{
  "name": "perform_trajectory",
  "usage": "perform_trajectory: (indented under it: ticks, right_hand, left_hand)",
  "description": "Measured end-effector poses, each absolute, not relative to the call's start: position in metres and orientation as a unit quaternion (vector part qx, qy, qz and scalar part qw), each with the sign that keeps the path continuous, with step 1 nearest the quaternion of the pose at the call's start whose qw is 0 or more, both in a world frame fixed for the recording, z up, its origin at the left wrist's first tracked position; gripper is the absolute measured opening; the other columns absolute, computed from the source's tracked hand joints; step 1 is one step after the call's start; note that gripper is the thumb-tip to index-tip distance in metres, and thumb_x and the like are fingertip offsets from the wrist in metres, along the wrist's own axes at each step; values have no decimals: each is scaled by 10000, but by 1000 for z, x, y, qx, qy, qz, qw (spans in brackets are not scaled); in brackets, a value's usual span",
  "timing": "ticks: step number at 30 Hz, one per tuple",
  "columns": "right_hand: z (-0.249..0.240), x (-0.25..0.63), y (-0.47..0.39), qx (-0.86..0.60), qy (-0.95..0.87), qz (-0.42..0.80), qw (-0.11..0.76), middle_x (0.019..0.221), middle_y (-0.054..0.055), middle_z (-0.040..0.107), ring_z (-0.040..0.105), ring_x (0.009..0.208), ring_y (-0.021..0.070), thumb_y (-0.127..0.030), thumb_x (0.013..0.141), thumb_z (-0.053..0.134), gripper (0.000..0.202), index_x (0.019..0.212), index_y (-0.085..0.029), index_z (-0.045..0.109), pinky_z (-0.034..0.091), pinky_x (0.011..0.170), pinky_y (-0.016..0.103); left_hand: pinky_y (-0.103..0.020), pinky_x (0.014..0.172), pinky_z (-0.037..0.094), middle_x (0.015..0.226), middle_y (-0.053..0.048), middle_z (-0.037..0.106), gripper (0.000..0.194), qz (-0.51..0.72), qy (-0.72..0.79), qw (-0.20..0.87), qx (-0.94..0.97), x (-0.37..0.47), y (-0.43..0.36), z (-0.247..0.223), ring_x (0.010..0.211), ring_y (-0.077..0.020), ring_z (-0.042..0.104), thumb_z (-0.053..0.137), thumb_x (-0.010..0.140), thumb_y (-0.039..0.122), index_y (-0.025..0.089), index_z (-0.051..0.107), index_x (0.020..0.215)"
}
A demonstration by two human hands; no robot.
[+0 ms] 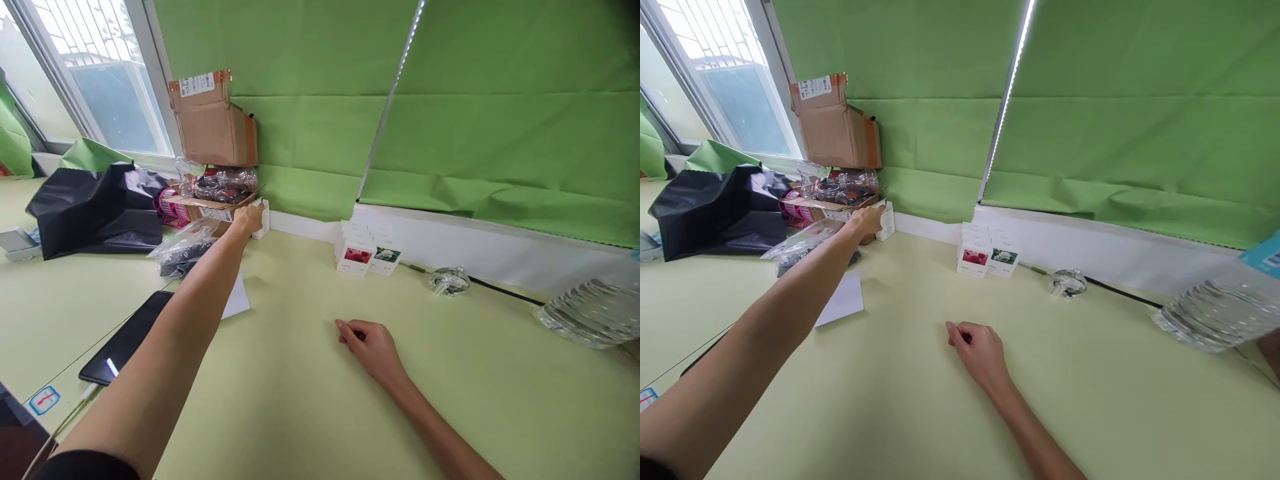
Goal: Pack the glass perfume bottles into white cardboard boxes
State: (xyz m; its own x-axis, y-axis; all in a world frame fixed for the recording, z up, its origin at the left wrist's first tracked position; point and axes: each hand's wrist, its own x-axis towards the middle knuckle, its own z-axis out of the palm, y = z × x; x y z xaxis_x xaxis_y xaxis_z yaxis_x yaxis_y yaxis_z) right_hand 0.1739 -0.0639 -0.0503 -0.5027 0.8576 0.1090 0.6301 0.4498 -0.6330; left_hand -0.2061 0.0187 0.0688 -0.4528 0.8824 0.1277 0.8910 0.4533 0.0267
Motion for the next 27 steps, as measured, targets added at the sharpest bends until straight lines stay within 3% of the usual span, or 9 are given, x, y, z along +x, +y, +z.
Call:
perform_trajectory:
  ticks: [5,11,16,19,21,24,27]
  right_hand:
    - [-49,174,-63,-449,-821,282,212,519,7,583,464,478,140,-542,882,384,526,597,-196,658,297,508,249]
    - [-47,174,-63,-446,-819,281,227,524,4,593,488,490,143,-512,881,402,500,582,-195,649,309,522,253]
    - [-53,176,-61,-429,-797,322,279,575,8,610,519,533,146,-496,871,434,447,632,-187,651,347,532,257]
    - [-55,180,-61,-427,-755,368,334,679,16,634,511,535,134,-495,860,458,383,796,-178,664,385,522,257]
    - [-54,184,-62,-428,-730,389,366,861,32,661,508,533,116,-489,833,510,370,1007,-187,634,414,515,257]
    - [-45,194,-64,-440,-704,402,386,1212,74,571,518,550,95,-488,751,624,652,1326,-255,424,442,477,255]
    - [-34,208,-65,-442,-697,413,383,1344,102,475,530,569,94,-466,674,706,887,1421,-299,258,445,430,247]
  left_hand:
    - [-423,902,459,1203,-200,580,481,-22,-851,76,-519,-209,26,61,1137,-327,548,592,787,246,130,507,1246]
    - [-405,874,482,1146,-125,603,360,-19,-844,93,-527,-195,12,64,1032,-227,593,549,870,369,121,576,1130]
    - [-347,887,452,1080,-196,644,333,-45,-801,118,-585,-158,-11,78,1052,-279,602,512,859,302,89,615,1094]
    - [-353,908,438,1093,-177,653,375,-69,-758,131,-636,-118,-31,81,1059,-273,600,464,878,317,109,583,1167]
    - [-332,918,433,1118,-143,655,383,-87,-723,133,-672,-87,-49,78,1050,-246,606,435,895,344,141,570,1191]
    - [-288,885,452,1126,-94,663,394,-113,-674,126,-719,-39,-79,67,992,-202,632,387,920,385,182,551,1214]
    - [-274,791,491,1104,-81,672,395,-207,-635,55,-742,-2,-108,51,904,-186,658,381,923,414,197,551,1206]
